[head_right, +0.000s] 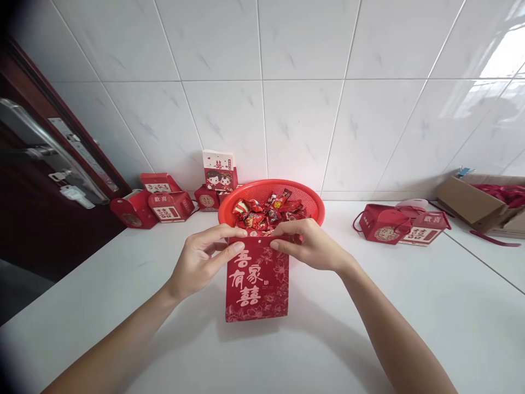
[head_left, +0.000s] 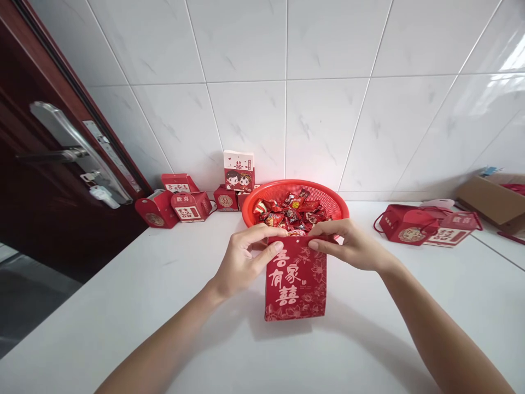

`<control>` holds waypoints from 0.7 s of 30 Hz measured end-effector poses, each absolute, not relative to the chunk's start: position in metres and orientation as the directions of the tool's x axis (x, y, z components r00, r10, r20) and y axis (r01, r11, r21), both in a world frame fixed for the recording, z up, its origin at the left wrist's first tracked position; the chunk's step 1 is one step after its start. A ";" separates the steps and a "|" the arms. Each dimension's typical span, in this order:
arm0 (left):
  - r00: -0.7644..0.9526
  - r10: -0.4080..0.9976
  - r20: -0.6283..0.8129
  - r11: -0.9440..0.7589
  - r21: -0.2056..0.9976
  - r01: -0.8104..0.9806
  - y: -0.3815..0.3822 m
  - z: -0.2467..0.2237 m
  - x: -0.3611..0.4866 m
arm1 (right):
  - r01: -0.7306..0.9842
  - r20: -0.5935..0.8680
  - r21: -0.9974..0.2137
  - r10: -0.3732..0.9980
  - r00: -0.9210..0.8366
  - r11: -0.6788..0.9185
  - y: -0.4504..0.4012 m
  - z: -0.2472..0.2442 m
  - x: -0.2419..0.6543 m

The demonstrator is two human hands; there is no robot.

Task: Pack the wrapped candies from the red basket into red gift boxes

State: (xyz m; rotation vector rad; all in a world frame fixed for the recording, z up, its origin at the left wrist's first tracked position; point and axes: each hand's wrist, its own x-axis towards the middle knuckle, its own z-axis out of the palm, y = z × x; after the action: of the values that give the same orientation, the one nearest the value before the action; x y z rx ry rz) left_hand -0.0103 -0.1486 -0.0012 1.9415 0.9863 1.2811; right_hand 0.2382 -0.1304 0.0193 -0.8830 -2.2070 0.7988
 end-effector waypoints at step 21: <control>0.708 0.668 0.229 -0.488 0.853 0.184 -0.178 -0.123 0.044 | 0.544 0.522 -0.838 0.353 0.777 0.041 -0.190 0.045 0.440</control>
State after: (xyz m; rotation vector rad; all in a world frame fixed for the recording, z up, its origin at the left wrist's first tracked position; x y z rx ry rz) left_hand 0.0438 -0.1780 -0.1232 2.0329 0.6504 0.6944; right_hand 0.4399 -0.1905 0.0448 -1.5675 -0.7418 -0.1695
